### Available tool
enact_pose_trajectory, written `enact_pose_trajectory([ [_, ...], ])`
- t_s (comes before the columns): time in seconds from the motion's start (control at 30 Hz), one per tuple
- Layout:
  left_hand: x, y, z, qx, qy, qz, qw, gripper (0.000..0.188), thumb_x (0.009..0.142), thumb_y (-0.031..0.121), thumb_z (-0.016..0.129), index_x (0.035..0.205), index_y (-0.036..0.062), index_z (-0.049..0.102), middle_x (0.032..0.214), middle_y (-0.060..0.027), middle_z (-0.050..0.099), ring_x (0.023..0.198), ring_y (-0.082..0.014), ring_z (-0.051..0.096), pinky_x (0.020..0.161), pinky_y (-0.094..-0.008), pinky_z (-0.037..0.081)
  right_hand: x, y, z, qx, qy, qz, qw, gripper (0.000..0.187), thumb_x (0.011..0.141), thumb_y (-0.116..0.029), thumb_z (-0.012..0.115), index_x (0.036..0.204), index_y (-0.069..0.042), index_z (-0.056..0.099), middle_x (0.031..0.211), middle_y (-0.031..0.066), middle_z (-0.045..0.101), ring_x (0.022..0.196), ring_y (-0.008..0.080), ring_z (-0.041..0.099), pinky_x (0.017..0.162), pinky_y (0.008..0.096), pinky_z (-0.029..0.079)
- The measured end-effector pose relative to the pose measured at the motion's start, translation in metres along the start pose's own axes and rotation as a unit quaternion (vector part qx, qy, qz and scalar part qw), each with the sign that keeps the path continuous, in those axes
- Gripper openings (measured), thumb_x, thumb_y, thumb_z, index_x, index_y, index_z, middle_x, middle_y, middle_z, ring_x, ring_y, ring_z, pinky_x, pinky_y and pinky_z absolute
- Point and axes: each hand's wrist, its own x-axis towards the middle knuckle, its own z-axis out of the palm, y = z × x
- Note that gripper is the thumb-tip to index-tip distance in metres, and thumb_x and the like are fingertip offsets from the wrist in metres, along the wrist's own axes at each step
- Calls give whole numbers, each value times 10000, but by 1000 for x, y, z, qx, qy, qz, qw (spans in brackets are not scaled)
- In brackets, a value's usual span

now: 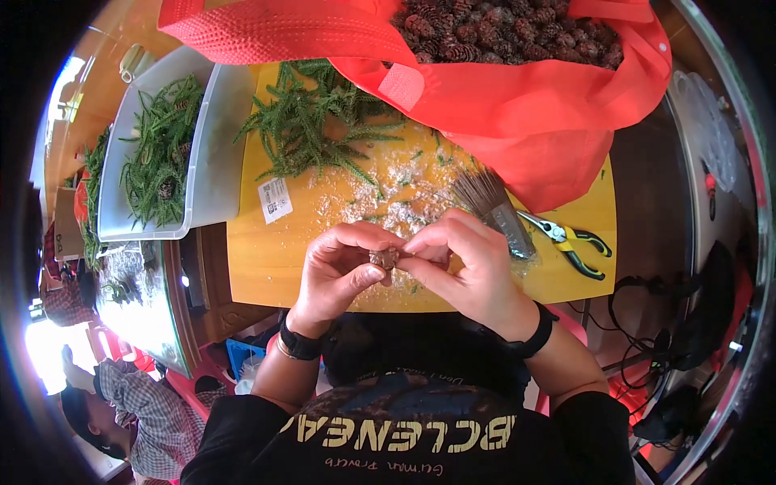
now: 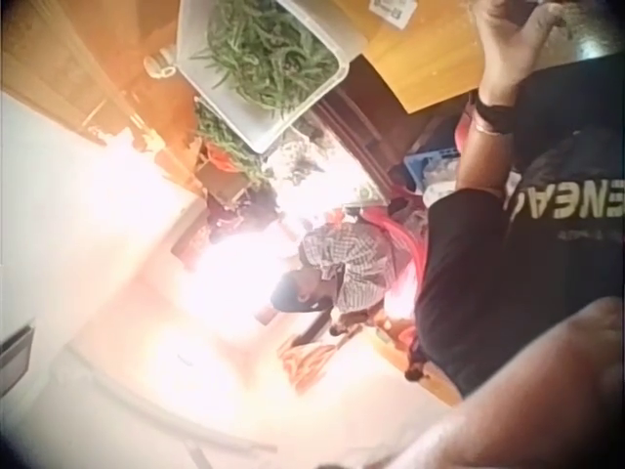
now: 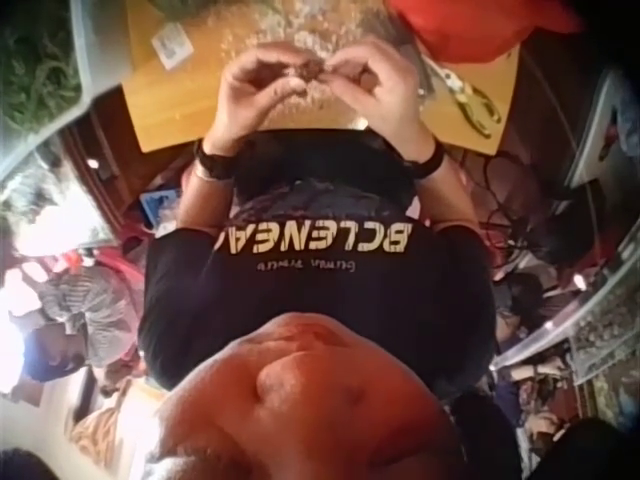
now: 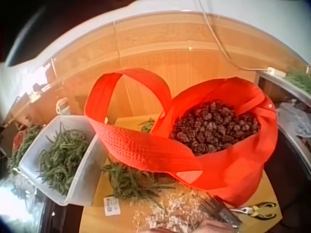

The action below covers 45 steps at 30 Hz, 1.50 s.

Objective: Packaging plant sprigs and seeds into small plastic bags using trimmers.

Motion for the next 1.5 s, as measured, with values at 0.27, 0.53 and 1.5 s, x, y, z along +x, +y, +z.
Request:
enact_pose_trajectory([
  [0.27, 0, 5, 4, -41, 41, -81, 995, 253, 818, 119, 640, 1029, 9, 555, 1008, -131, 570, 842, -153, 563, 662, -257, 470, 7, -3, -8, -17, -28, -39, 999, 191, 679, -8, 741, 807, -37, 602, 691, 23, 529, 546, 79, 533, 471, 205, 415],
  [0.53, 8, 14, 0, -101, -16, -17, 995, 278, 828, 159, 635, 1055, 3, 594, 1057, -129, 588, 908, -174, 584, 703, -258, 507, 28, -33, -17, -88, -26, -110, 990, 228, 620, -55, 781, 782, -64, 621, 666, 15, 533, 514, 88, 492, 454, 212, 372],
  [1.5, 13, 14, -9, -41, -42, -217, 974, 226, 889, 205, 555, 978, 4, 608, 867, -77, 631, 664, -78, 576, 486, -153, 371, 35, -45, -24, -304, -275, -86, 908, 585, 656, -95, 638, 1214, -213, 511, 643, 46, 547, 537, 229, 555, 491, 344, 453],
])
